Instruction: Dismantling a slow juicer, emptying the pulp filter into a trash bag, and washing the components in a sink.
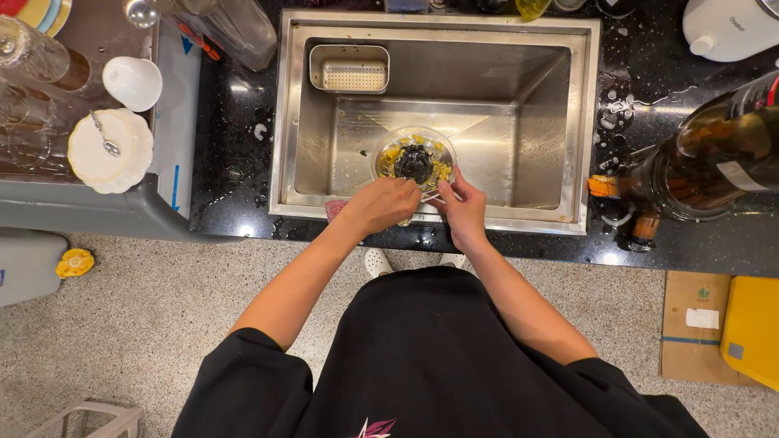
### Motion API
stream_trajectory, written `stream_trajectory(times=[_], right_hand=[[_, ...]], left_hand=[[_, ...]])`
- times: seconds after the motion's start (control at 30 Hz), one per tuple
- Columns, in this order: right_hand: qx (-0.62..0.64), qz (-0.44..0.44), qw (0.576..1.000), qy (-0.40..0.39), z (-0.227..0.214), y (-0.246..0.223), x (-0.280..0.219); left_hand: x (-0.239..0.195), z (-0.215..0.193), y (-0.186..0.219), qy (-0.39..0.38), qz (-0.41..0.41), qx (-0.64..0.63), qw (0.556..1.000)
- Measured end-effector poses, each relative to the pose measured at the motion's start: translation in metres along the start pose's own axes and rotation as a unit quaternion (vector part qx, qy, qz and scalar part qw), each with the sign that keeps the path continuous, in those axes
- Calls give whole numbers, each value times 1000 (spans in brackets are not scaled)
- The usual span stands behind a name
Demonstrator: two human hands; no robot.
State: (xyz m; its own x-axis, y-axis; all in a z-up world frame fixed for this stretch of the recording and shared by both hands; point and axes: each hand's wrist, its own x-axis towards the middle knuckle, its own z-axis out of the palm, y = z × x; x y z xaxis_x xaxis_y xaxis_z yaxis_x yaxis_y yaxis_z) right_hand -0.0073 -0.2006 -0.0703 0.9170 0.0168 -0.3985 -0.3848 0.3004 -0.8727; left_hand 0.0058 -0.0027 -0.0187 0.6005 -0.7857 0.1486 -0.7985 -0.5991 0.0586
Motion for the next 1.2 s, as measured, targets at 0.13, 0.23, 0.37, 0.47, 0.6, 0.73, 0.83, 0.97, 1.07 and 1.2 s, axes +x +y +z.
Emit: stream_trajectory(times=[0.13, 0.23, 0.37, 0.47, 0.6, 0.73, 0.83, 0.97, 1.07, 1.2], right_hand=[[7, -4, 1000, 5, 1, 3, -3], [21, -9, 1000, 7, -1, 4, -3], [10, -40, 999, -6, 0, 7, -8], [-6, -60, 998, -9, -2, 8, -5], [-23, -66, 998, 6, -8, 9, -2], [-41, -74, 996, -2, -7, 7, -3], [-66, -76, 995, 5, -10, 10, 0], [-57, -68, 996, 6, -9, 6, -3], [-33, -73, 997, 0, -9, 1, -3], [21, -56, 998, 20, -21, 9, 6]], left_hand=[[-2, 11, -8, 20, -34, -54, 998], [7, -12, -14, 22, -134, -224, 965], [21, -26, -28, 117, -173, -231, 950], [22, 12, -37, 98, -200, -252, 942], [25, 15, -37, 80, -259, -284, 920], [34, 3, -37, 45, -231, -302, 924], [35, 9, -39, 16, -242, -272, 931], [31, -12, -42, 47, -252, -305, 917], [24, -33, -43, 108, -272, -388, 874], [5, -19, -53, 182, -324, -536, 758]])
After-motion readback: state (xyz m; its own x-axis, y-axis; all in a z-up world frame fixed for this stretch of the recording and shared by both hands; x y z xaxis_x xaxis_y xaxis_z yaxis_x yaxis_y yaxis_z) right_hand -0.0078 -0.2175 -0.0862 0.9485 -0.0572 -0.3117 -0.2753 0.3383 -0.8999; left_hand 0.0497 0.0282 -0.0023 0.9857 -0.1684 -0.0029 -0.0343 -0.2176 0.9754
